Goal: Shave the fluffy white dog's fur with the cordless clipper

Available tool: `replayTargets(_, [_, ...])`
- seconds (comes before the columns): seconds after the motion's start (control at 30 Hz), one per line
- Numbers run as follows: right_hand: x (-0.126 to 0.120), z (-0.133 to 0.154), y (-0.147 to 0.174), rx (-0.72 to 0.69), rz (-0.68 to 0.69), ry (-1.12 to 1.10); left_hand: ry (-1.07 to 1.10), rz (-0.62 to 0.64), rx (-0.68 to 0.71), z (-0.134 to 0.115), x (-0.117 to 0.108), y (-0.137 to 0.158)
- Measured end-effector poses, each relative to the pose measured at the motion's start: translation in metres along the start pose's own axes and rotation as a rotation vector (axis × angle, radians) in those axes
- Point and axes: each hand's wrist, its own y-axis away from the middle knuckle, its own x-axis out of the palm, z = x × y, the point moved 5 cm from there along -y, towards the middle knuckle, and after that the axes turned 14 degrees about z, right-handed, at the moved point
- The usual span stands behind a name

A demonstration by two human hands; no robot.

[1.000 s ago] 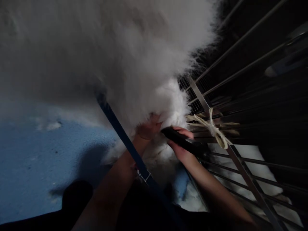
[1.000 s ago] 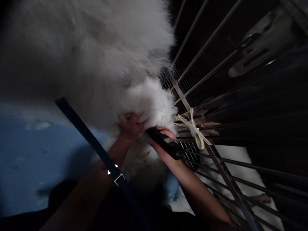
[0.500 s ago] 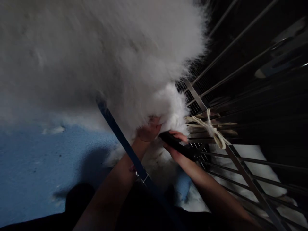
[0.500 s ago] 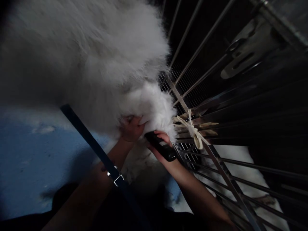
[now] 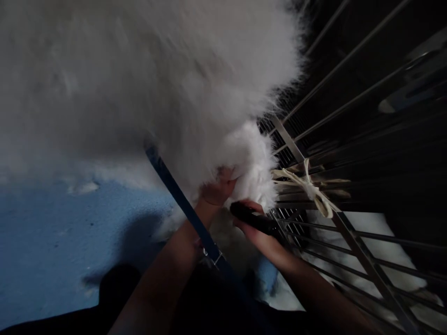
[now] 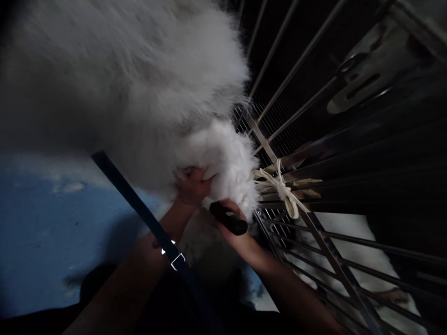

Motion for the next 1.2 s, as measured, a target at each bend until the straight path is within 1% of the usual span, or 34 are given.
replayTargets(0.07, [-0.003,0.002,0.004,-0.005,-0.03,-0.038,0.002,0.003,-0.003,0.0,0.001,0.001])
replayTargets(0.17, [-0.013,0.011,0.001,-0.115,-0.159,-0.06,0.031,0.034,-0.009,0.001,0.004,0.002])
replayTargets(0.2, [-0.014,0.013,0.0,-0.15,-0.175,-0.039,0.043,0.046,-0.008,0.001,0.004,0.002])
replayTargets(0.23, [-0.014,0.013,-0.002,-0.175,-0.153,0.0,0.051,0.053,-0.002,0.001,0.004,0.001])
replayTargets(0.27, [-0.011,0.012,-0.003,-0.194,-0.101,0.053,0.049,0.047,0.009,0.0,0.003,0.001])
replayTargets(0.33, [-0.004,0.01,0.0,-0.227,0.035,0.184,0.024,0.01,0.042,-0.002,-0.001,0.0])
replayTargets(0.4, [0.001,0.008,0.007,-0.249,0.156,0.271,-0.003,-0.036,0.071,-0.002,-0.003,0.004])
replayTargets(0.43, [-0.001,0.008,0.011,-0.246,0.169,0.272,-0.013,-0.055,0.088,-0.002,-0.004,0.007])
replayTargets(0.47, [-0.005,0.008,0.015,-0.227,0.138,0.241,-0.021,-0.07,0.106,-0.001,-0.003,0.012])
replayTargets(0.5, [-0.012,0.009,0.017,-0.192,0.078,0.187,-0.031,-0.082,0.125,0.0,-0.001,0.019])
replayTargets(0.6, [-0.034,0.011,0.021,-0.074,-0.132,0.018,-0.108,-0.105,0.15,0.008,0.007,0.04])
replayTargets(0.63, [-0.038,0.012,0.02,-0.056,-0.151,-0.013,-0.147,-0.109,0.146,0.012,0.01,0.046])
replayTargets(0.7, [-0.04,0.012,0.014,-0.073,-0.107,-0.024,-0.216,-0.117,0.131,0.018,0.015,0.052])
replayTargets(0.77, [-0.037,0.011,0.006,-0.141,-0.045,0.015,-0.243,-0.129,0.132,0.022,0.016,0.05])
replayTargets(0.87, [-0.029,0.007,-0.003,-0.224,0.039,0.127,-0.211,-0.118,0.162,0.021,0.016,0.037])
replayTargets(1.0, [-0.023,0.007,-0.007,-0.235,0.108,0.222,-0.15,-0.083,0.309,0.012,0.013,0.025])
replayTargets(1.1, [-0.027,0.012,-0.007,-0.254,0.033,0.188,-0.117,-0.137,0.369,0.01,0.009,0.024])
replayTargets(1.13, [-0.028,0.013,-0.007,-0.26,0.004,0.175,-0.104,-0.136,0.376,0.01,0.008,0.023])
replayTargets(1.2, [-0.025,0.012,-0.007,-0.262,-0.01,0.179,-0.086,-0.085,0.371,0.01,0.009,0.02])
